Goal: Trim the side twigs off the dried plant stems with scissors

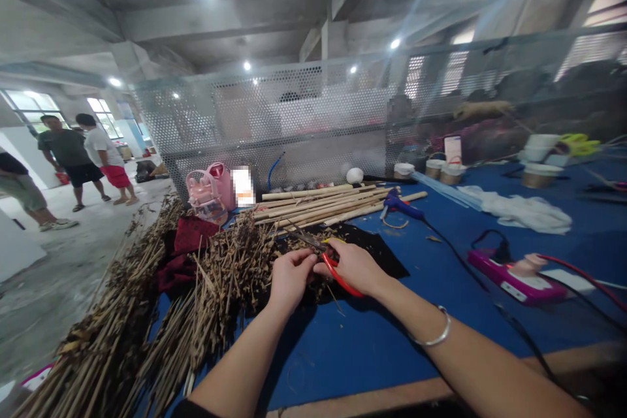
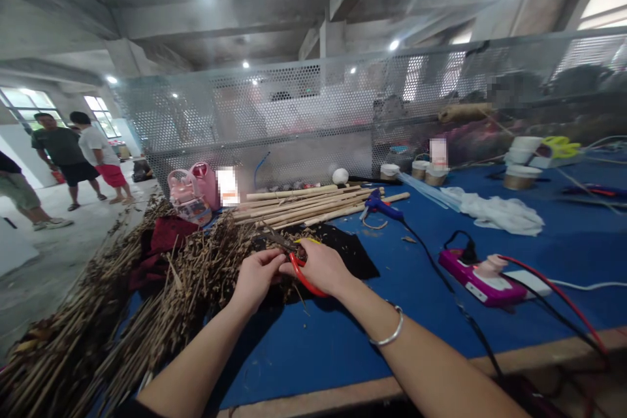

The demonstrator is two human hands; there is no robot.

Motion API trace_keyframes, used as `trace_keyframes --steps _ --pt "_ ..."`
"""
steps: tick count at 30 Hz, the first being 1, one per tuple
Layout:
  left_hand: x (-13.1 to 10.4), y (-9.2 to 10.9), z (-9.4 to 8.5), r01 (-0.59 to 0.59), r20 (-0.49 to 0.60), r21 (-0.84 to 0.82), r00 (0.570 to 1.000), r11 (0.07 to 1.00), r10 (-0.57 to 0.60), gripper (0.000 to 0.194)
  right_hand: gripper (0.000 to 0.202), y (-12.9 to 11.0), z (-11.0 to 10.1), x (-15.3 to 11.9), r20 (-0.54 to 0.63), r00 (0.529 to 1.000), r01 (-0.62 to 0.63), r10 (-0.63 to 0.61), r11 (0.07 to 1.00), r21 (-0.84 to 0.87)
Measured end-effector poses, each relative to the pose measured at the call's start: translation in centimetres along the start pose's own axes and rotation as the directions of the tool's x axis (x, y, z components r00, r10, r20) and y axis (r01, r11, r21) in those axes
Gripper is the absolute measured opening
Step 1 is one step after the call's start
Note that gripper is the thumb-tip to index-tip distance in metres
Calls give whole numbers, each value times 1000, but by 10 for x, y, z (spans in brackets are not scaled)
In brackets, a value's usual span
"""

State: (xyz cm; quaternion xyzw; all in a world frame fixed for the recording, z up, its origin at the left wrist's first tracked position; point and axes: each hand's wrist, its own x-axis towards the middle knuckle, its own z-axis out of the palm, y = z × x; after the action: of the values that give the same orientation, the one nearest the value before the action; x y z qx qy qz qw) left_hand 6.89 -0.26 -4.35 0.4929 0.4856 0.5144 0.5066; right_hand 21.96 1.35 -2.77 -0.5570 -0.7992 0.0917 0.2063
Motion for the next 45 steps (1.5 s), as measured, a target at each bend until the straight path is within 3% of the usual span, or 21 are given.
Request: trace_keyframes --steps 6,17,24,36,39,45 --pt "1 -2 3 15 22 -54 1000 998 -14 26 41 1 1 -1 -34 999 36 -35 999 20" --pt "2 2 -1 0 -17 -47 1000 999 -1 27 43 1 -2 2 27 999 -36 38 997 -70" --pt "0 2 0 -55 0 -38 998 998 55 24 48 -3 0 -2 6 1000 26 -26 999 -34" --pt "3 0 -2 -13 -45 -79 999 997 10 32 45 -2 -7 2 77 993 -86 93 992 -91" --pt "4 0 -2 -1 -76 -108 997 994 -7 32 48 -2 -7 0 56 996 -68 75 991 -112" --pt "3 -1 -2 -40 -9 -106 999 994 39 26 49 -5 -3 -3 33 999 30 -28 999 -39"
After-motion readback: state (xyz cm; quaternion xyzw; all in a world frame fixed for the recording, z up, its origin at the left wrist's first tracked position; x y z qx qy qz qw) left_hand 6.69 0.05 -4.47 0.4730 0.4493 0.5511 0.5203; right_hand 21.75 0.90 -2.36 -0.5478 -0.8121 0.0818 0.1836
